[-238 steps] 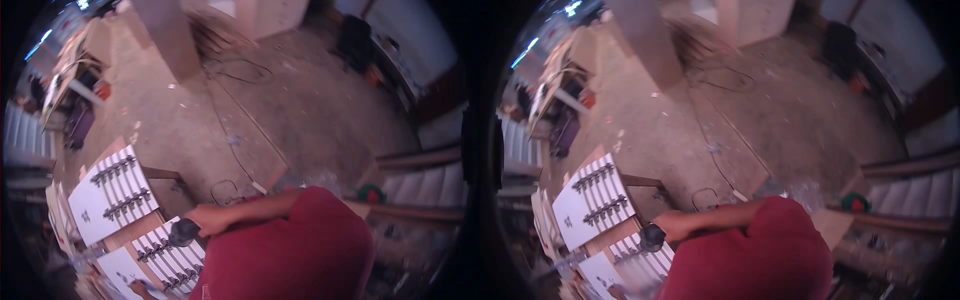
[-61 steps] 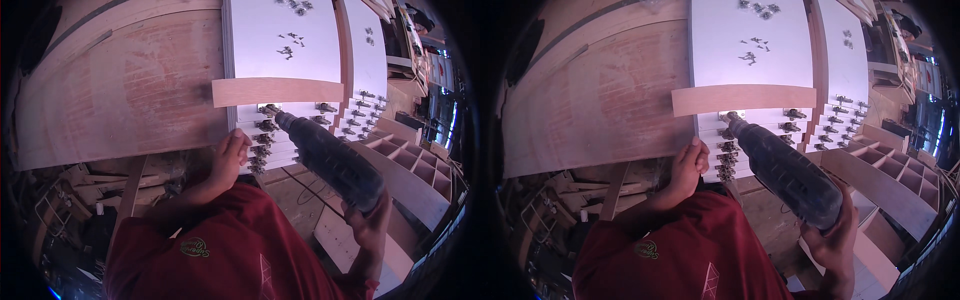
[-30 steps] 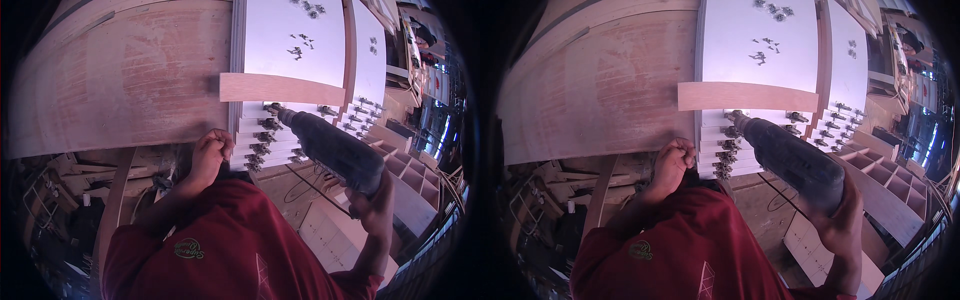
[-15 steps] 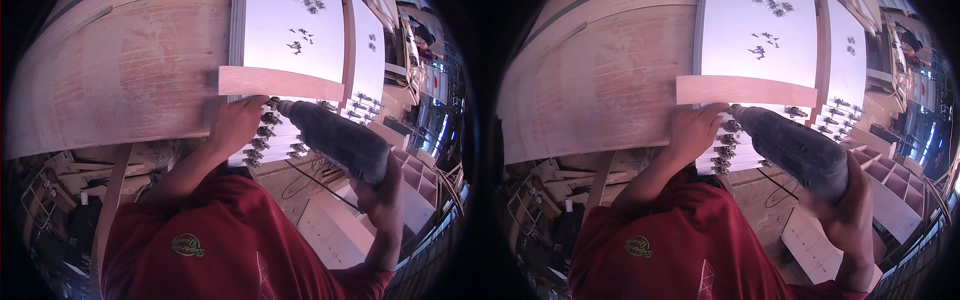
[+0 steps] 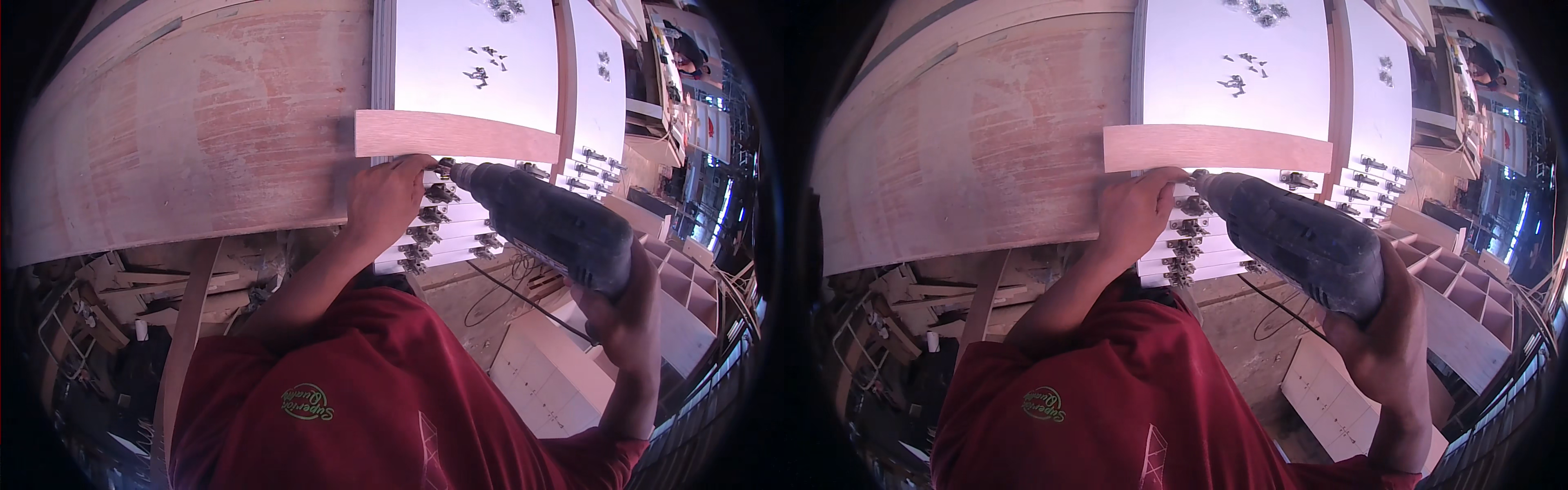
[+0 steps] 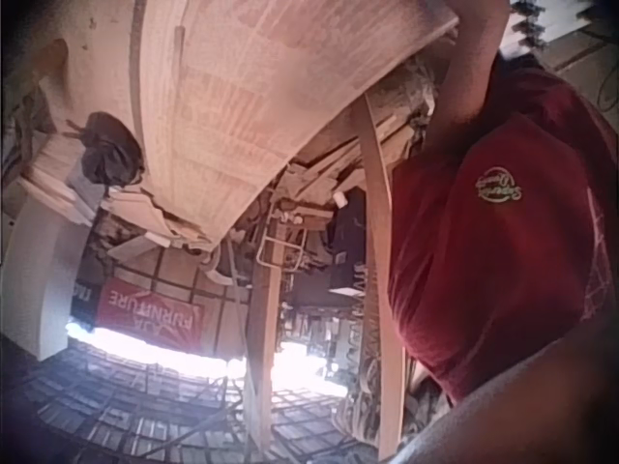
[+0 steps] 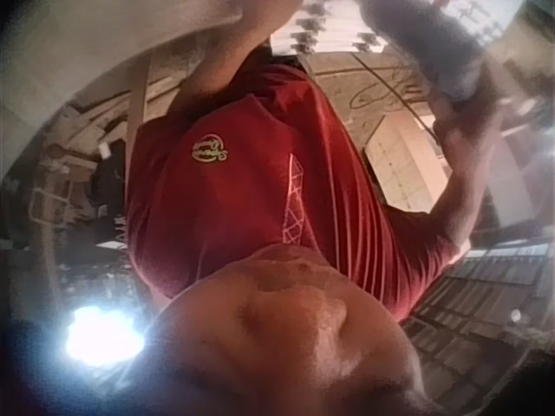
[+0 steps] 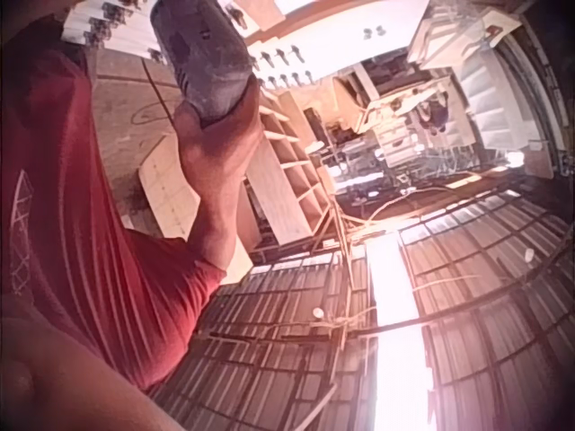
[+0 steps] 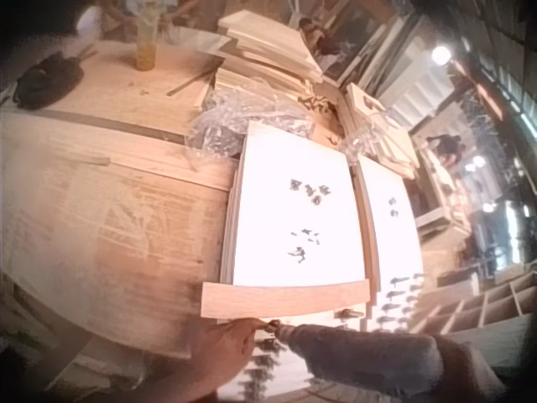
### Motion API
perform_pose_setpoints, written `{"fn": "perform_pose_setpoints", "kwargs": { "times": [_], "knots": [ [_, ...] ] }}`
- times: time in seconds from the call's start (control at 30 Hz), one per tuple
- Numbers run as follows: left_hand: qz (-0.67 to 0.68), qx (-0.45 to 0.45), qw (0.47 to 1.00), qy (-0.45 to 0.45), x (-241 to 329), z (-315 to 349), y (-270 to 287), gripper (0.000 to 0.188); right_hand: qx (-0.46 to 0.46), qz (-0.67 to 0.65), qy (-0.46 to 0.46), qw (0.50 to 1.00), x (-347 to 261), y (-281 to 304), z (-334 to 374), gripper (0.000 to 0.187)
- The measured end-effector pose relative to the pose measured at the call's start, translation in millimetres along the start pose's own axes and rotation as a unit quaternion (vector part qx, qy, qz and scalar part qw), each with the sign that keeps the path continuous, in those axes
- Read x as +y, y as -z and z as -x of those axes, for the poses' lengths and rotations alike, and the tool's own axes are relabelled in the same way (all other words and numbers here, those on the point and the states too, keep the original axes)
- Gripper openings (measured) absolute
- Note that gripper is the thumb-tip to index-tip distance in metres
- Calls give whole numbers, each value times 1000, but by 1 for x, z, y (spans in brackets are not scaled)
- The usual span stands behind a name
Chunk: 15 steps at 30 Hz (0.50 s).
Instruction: The person attaches hinges to a series of white cabinet doors using a power drill and screws, occasionally using a wooden block for alignment.
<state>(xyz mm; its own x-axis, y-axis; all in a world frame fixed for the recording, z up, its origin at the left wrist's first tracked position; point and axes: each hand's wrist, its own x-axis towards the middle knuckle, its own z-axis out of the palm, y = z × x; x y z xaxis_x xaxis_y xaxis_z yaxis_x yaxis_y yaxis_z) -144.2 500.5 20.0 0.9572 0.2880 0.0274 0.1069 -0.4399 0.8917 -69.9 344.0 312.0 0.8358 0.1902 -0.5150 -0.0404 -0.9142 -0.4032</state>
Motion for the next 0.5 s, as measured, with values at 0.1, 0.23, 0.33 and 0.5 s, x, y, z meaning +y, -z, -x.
{"fn": "perform_pose_setpoints", "kwargs": {
  "times": [0.1,0.23,0.33,0.5],
  "knots": [
    [-11,5,1000,0,1,1,0,17,1,-5,2,1000,1,-1,0,55],
    [-8,-9,1000,16,-3,3,-1,18,2,23,31,999,2,0,-3,56],
    [0,-27,999,38,-1,3,1,19,50,63,94,992,11,3,3,60],
    [11,-7,1000,18,-6,6,0,19,13,117,37,992,-2,14,-11,76]
  ]
}}
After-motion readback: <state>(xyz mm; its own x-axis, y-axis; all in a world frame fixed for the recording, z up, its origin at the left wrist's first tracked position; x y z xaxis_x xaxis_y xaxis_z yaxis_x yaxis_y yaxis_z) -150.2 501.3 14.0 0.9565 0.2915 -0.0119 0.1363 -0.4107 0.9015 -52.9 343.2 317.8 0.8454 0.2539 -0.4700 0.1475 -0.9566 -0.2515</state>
